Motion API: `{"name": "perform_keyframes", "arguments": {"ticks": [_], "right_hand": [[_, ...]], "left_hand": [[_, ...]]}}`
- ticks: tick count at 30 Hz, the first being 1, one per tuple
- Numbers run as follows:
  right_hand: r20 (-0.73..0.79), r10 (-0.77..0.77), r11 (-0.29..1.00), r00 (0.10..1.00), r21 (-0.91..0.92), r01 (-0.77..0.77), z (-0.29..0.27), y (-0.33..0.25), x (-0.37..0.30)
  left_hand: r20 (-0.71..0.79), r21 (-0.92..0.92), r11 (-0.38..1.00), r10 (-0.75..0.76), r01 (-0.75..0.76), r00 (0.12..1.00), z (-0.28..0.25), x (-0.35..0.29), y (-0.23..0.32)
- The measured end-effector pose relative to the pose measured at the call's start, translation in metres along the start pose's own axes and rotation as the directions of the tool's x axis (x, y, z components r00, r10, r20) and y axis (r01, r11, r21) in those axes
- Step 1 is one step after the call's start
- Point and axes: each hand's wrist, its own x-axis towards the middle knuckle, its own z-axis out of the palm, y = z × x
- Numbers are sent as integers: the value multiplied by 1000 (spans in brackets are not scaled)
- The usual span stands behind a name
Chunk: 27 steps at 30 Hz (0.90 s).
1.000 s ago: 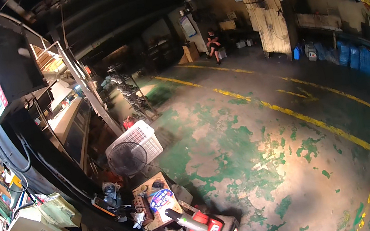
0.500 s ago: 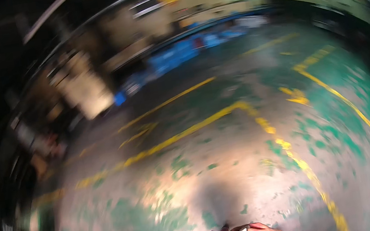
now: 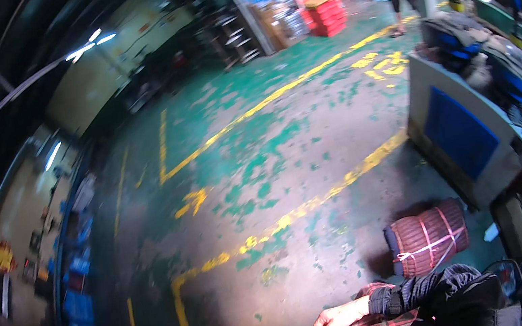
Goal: The person stirs a liquid in a small container with a thin stick, wipes the container with a cloth, and then stands up and walks through the factory. While walking and after stopping, they continue to handle the container and cloth with both hands.
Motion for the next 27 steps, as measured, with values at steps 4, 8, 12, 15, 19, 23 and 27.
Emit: {"name": "perform_keyframes", "arguments": {"ticks": [4,8,12,15,19,23,27], "right_hand": [[-149,-118,981,982,134,138,-26,-6,-22],[-71,-275,940,959,192,283,-84,-54,-47],[-53,-262,944,964,194,267,-161,-128,-97],[-595,-334,941,731,-258,220,-208,-102,-94],[-807,-393,918,442,-318,236,-256,-116,-127],[-813,-486,874,321,-441,204,-284,-147,-171],[-805,-481,857,348,-348,380,-341,-146,-191]], "left_hand": [[185,-81,995,73,-59,980,34,65,-15],[292,-142,985,137,-99,946,96,136,-13],[407,-163,979,179,-121,896,145,206,2],[491,-178,974,211,-140,845,183,255,13],[583,-189,972,227,-142,780,232,315,20],[645,-221,966,248,-134,723,287,375,25],[672,-235,963,260,-133,693,342,437,23]]}}
